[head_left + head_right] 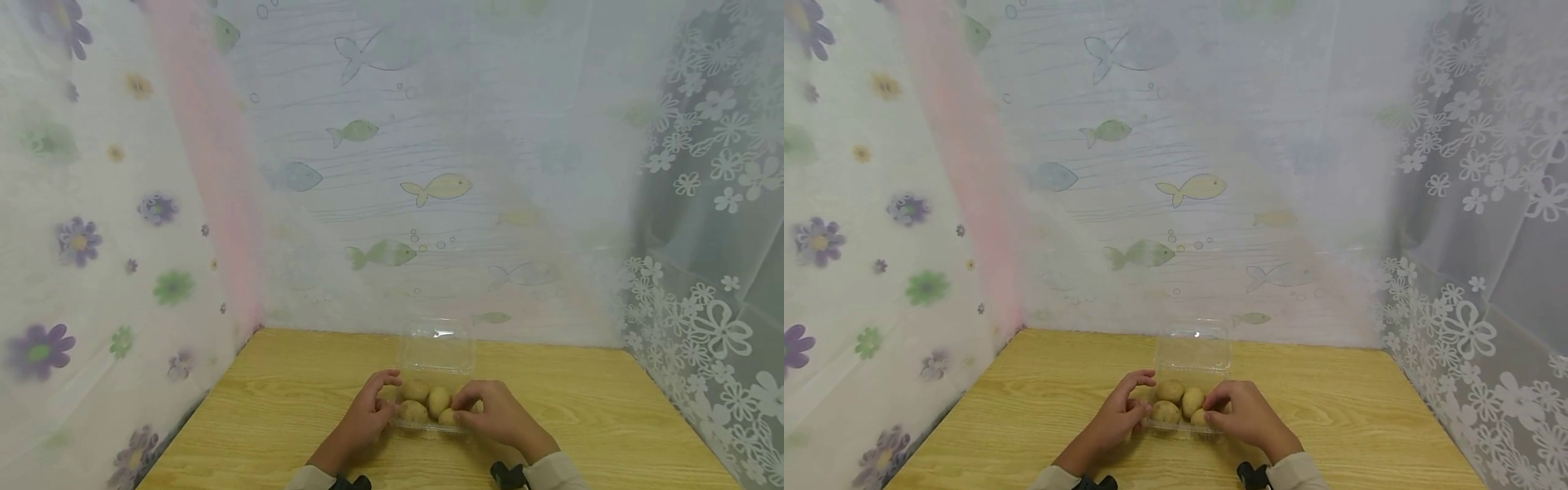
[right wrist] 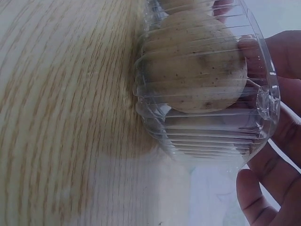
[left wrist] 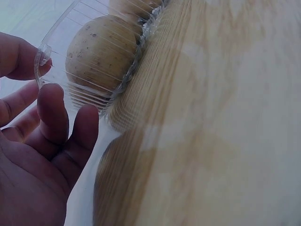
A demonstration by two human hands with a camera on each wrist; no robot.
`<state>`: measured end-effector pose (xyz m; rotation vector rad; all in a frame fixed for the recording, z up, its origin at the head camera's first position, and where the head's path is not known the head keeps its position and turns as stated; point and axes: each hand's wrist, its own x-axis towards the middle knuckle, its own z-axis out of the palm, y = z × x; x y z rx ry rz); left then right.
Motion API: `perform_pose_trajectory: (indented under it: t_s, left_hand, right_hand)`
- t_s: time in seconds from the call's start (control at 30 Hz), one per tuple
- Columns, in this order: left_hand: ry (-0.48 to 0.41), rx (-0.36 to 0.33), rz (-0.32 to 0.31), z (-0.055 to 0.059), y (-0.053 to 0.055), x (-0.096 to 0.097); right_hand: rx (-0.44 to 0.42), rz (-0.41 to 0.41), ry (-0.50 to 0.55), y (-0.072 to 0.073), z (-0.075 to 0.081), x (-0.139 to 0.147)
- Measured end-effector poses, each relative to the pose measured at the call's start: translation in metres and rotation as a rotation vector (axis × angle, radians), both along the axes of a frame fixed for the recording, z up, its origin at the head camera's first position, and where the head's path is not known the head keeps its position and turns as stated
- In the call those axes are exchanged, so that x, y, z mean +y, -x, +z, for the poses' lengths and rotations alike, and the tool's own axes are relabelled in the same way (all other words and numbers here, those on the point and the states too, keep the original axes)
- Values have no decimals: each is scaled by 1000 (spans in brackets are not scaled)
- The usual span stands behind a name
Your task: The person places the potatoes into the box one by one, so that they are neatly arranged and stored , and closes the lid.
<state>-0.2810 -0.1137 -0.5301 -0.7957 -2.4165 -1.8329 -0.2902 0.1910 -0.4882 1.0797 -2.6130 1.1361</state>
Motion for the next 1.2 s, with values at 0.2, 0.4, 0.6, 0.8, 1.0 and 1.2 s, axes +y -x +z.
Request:
perform_pose_trajectory:
  t_s: [0.2,0.4,0.6,0.8,1.0,1.2]
  left_hand:
    - [-10,-14,5,1,1,1]
    - [18,1,61,1,1,1]
    - [102,62,159,1,6,-1]
    - [126,-12,251,5,13,-1]
    - [-4,-171,238,19,28,-1]
    - [-193,-371,217,37,42,2]
  right_hand:
    - [-3,-3,3,-2,1,0]
    - [-7,-13,-2,0,0,2]
    - [-1,-93,-24,7,-1,7]
    - [50,-228,40,17,5,13]
    - [-41,-381,102,29,12,18]
    - [-220,-390,177,39,17,18]
